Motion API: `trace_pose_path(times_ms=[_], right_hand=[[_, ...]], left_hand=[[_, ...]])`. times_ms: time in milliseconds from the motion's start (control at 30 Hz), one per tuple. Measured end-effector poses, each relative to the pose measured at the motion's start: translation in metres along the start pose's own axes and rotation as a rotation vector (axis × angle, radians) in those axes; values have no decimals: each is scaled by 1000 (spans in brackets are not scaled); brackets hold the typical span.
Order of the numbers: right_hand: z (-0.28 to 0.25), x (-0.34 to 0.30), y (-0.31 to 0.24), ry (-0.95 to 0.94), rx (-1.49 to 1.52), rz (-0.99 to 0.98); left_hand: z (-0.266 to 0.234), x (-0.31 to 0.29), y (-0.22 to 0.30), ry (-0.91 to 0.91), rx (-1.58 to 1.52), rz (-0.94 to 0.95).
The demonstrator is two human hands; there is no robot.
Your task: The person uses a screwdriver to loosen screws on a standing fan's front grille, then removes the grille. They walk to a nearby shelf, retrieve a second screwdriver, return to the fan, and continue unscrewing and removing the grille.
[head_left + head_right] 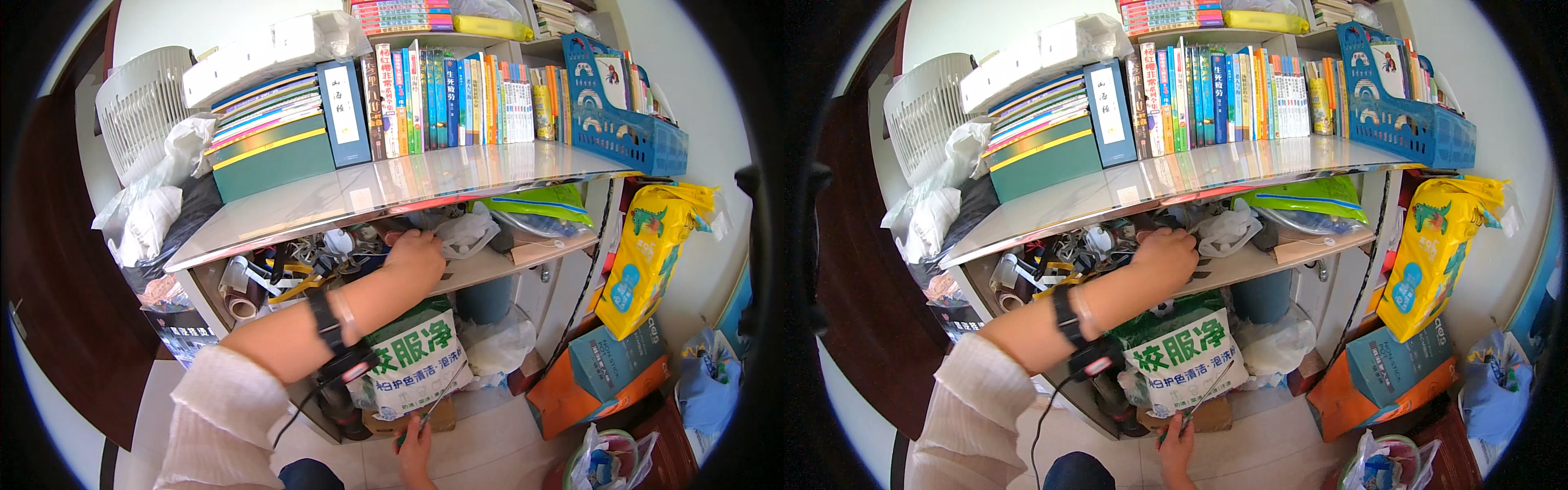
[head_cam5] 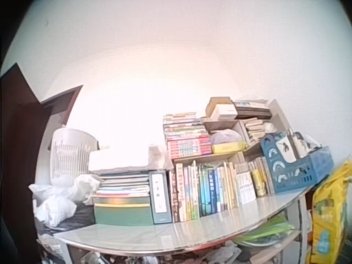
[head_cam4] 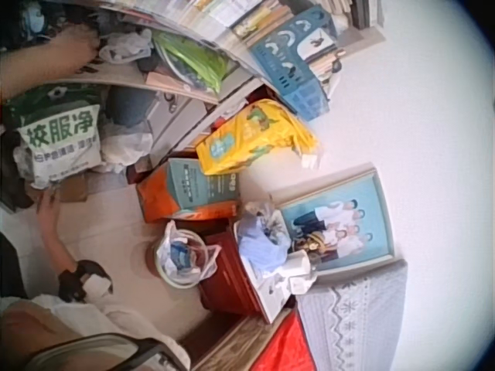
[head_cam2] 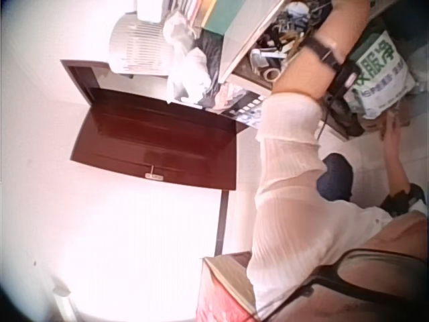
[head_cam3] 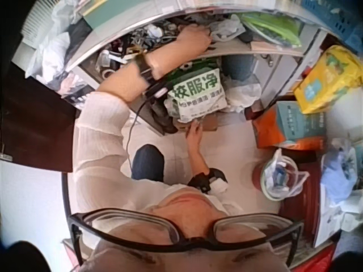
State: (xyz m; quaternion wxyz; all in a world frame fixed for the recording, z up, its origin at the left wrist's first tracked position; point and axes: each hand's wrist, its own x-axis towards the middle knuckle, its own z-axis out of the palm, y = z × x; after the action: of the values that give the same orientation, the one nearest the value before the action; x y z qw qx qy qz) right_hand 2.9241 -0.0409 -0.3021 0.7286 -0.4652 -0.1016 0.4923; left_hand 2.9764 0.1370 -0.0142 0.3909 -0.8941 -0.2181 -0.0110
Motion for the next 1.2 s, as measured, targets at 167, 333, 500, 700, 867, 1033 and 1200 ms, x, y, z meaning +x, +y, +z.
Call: trace_pose_path(times_ms=[167,333,500,700,867,1033,1200], right_hand=[[3,-4,-6,8,-5,-32],[1,-9,-17,40,60,-68],[2,-12,-19,57,63,-91],[12,-15,-20,-80,108,-173],[17,-26,-35,-383,190,-319],[22,-42,-42,-505,582,-18],[13,-35,-37,-581,625,0]], left_hand=[[23,35,1,48,127,20],[-6,4,13,256,123,54],[-44,-91,21,653,-421,-272],[-39,-196,18,908,-1433,-155],[4,-249,83,651,-1306,220],[46,-266,133,616,-963,245],[40,-276,144,320,-1100,194]])
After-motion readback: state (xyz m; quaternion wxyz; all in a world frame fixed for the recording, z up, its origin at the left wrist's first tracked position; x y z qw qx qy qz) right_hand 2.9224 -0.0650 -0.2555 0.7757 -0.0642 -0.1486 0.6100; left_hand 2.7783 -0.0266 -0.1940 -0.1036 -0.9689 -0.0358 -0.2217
